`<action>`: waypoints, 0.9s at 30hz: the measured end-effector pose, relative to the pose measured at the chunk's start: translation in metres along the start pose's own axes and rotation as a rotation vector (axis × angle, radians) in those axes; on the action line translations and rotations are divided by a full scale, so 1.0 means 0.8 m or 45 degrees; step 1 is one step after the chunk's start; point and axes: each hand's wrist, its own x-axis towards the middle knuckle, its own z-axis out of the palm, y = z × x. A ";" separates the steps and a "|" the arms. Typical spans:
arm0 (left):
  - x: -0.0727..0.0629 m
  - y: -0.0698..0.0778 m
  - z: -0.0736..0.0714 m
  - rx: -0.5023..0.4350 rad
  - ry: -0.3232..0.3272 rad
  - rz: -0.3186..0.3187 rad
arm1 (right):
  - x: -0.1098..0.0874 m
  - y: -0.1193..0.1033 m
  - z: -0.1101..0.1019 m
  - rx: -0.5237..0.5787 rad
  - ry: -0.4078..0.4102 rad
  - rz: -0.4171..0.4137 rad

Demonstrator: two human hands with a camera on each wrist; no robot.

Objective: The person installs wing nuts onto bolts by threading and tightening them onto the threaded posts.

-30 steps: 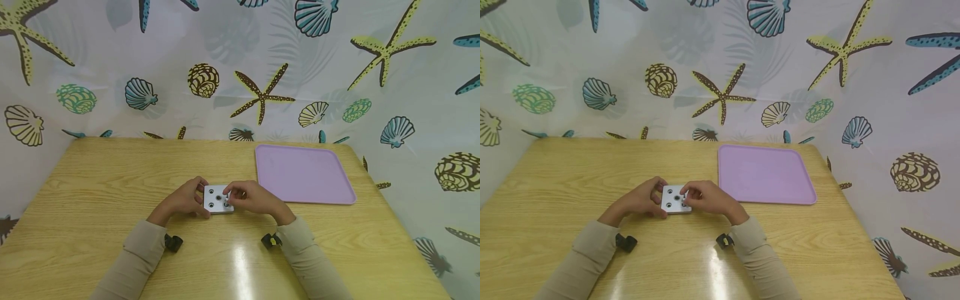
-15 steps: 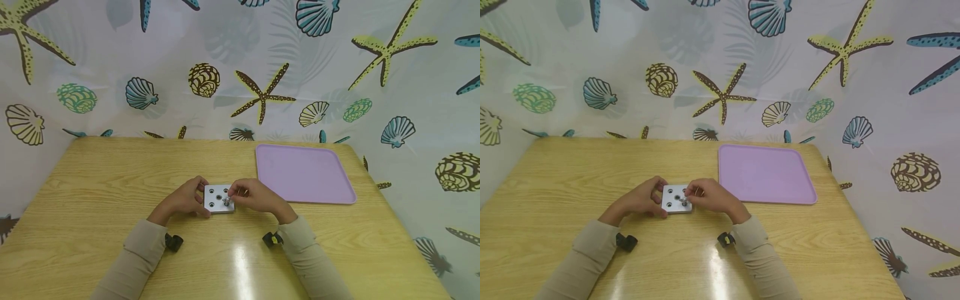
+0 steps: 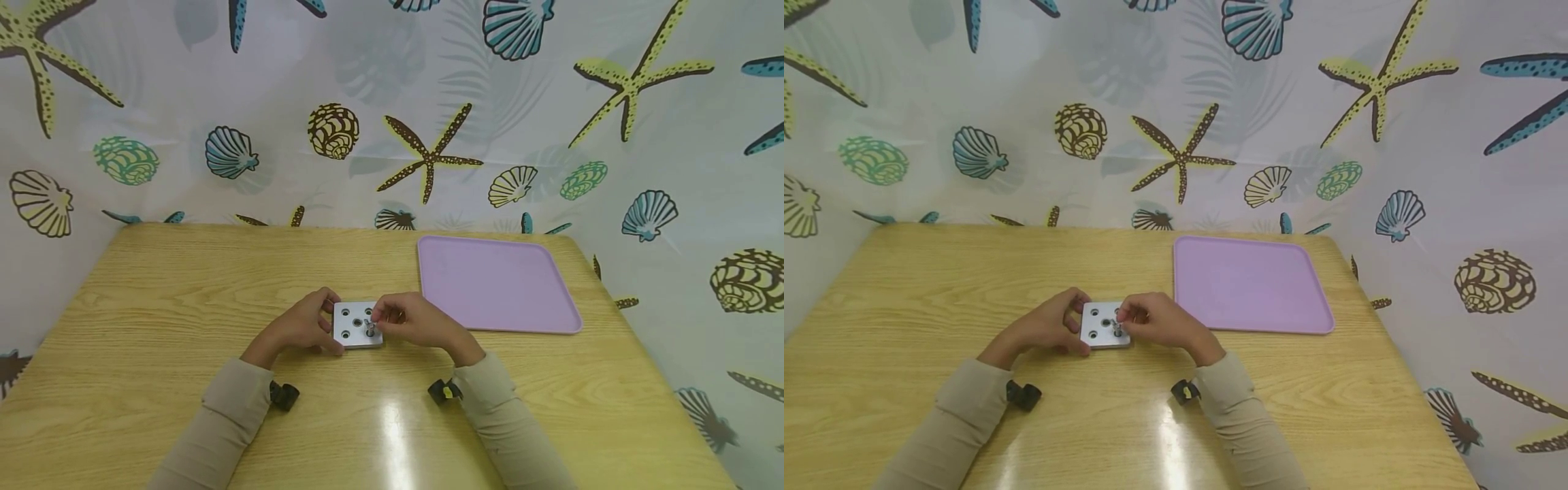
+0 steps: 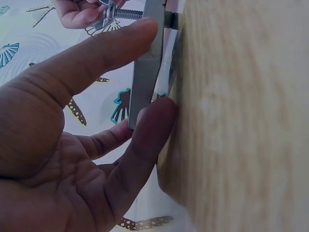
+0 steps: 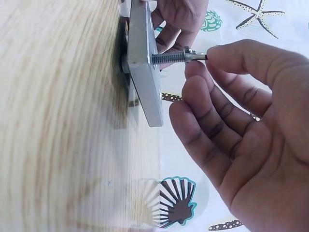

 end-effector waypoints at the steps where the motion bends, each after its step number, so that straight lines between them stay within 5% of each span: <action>1: 0.000 0.000 0.000 0.000 0.000 0.001 | 0.000 0.000 0.000 -0.001 -0.002 -0.006; 16: 0.002 -0.003 0.001 0.021 -0.014 0.011 | -0.001 -0.003 0.002 -0.064 -0.055 -0.077; 27: 0.000 -0.002 0.001 -0.004 -0.007 0.008 | -0.001 0.002 0.001 -0.059 0.014 -0.071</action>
